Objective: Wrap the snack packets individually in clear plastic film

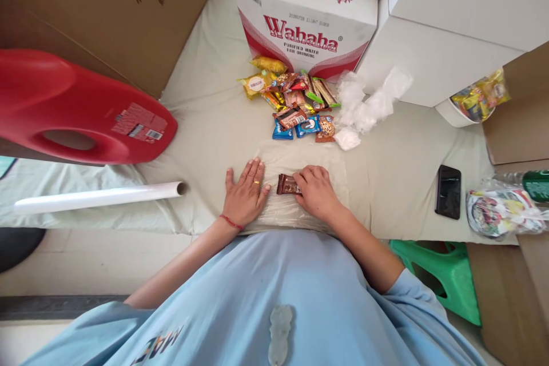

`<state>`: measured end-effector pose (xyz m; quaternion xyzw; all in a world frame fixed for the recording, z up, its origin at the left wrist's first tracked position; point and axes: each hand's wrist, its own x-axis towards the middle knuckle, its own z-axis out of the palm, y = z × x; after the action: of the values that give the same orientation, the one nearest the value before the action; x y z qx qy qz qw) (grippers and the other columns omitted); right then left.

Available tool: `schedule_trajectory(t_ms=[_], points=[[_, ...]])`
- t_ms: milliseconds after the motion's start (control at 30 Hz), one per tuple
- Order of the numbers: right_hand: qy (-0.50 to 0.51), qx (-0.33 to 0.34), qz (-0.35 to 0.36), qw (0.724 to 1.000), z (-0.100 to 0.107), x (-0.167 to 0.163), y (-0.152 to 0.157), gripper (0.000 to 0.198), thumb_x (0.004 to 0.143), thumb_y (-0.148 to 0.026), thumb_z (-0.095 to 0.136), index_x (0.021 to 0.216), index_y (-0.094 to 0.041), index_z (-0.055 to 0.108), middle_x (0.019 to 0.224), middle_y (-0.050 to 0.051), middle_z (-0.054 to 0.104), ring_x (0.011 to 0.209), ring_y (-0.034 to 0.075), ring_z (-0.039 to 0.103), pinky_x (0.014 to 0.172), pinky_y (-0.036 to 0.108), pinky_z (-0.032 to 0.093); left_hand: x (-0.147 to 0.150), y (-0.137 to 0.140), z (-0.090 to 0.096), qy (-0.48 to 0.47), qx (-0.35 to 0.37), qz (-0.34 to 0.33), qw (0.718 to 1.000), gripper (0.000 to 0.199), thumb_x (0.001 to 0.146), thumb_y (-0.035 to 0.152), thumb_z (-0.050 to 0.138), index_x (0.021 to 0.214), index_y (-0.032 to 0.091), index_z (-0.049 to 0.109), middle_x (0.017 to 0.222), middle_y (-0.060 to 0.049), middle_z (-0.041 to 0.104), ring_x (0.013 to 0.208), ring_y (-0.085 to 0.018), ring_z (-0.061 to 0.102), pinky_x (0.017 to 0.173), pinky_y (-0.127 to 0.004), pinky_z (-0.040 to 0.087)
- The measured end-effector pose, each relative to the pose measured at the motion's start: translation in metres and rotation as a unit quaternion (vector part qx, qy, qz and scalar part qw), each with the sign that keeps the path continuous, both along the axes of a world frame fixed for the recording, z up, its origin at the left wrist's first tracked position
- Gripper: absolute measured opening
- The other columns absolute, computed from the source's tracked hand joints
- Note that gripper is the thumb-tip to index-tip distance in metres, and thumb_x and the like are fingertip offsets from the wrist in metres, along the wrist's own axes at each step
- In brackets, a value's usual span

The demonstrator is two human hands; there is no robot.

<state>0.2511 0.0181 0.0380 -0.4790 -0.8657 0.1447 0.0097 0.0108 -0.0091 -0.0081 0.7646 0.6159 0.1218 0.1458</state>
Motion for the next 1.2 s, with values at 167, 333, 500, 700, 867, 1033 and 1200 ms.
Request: schedule_trajectory(t_ms=[167,333,500,700,867,1033,1200], points=[[0.01,-0.006,0.009,1.0,0.001,0.003,-0.002,0.05,0.093,-0.027,0.07,0.14,-0.013,0.064,0.133,0.019,0.065,0.132,0.036,0.046,0.116,0.052,0.032,-0.001,0.001,0.001,-0.006,0.003,0.004,1.0,0.065,0.109,0.045,0.031,0.168,0.019,0.03,0.172,-0.016,0.033,0.16,-0.033,0.035,0.131,-0.069,0.001],[0.021,-0.005,0.011,1.0,-0.002,-0.002,0.0,0.051,0.093,-0.028,0.07,0.142,-0.014,0.064,0.133,0.019,0.065,0.133,0.036,0.046,0.117,0.053,0.032,0.0,0.002,-0.001,-0.009,0.01,0.004,1.0,0.065,0.109,0.045,0.033,0.168,0.019,0.03,0.172,-0.017,0.034,0.16,-0.033,0.036,0.13,-0.071,0.001],[0.027,-0.016,0.002,0.999,-0.005,0.001,0.001,0.053,0.093,-0.027,0.071,0.144,-0.014,0.063,0.134,0.018,0.065,0.133,0.036,0.047,0.117,0.054,0.034,-0.01,-0.003,-0.006,-0.026,0.058,0.011,0.998,0.062,0.109,0.04,0.04,0.167,0.021,0.033,0.172,-0.017,0.036,0.16,-0.032,0.036,0.132,-0.066,0.007],[0.08,0.003,0.002,0.997,-0.007,0.011,-0.003,0.054,0.096,-0.031,0.07,0.147,-0.015,0.059,0.139,0.02,0.062,0.139,0.038,0.046,0.122,0.065,0.03,-0.028,-0.009,-0.011,-0.019,0.166,-0.112,0.98,0.059,0.101,0.017,0.053,0.155,0.04,0.052,0.157,-0.004,0.06,0.158,-0.028,0.04,0.133,-0.063,0.001],[0.241,-0.001,0.066,0.968,0.007,0.059,-0.035,0.047,0.1,-0.025,0.061,0.146,-0.022,0.054,0.139,0.016,0.059,0.134,0.031,0.051,0.113,0.054,0.047,-0.054,-0.007,-0.004,-0.079,0.122,-0.195,0.97,0.057,0.092,0.007,0.048,0.144,0.025,0.059,0.148,-0.01,0.067,0.151,-0.026,0.051,0.128,-0.058,0.03],[0.229,-0.088,0.094,0.965,0.0,0.109,-0.08,0.045,0.098,-0.018,0.061,0.142,-0.023,0.055,0.142,0.016,0.059,0.138,0.029,0.051,0.113,0.052,0.051,-0.079,-0.028,0.013,-0.135,0.003,-0.325,0.936,0.06,0.081,0.006,0.049,0.139,0.022,0.059,0.159,-0.013,0.057,0.154,-0.025,0.047,0.132,-0.058,0.025],[0.207,-0.037,0.03,0.977,-0.02,0.107,-0.085,0.016,0.104,-0.028,0.059,0.112,-0.023,0.071,0.121,0.012,0.071,0.122,0.027,0.062,0.104,0.049,0.054,-0.071,-0.031,0.012,-0.128,-0.051,-0.269,0.953,0.024,0.099,0.02,0.049,0.109,0.025,0.07,0.144,-0.009,0.07,0.141,-0.022,0.061,0.131,-0.053,0.029]])
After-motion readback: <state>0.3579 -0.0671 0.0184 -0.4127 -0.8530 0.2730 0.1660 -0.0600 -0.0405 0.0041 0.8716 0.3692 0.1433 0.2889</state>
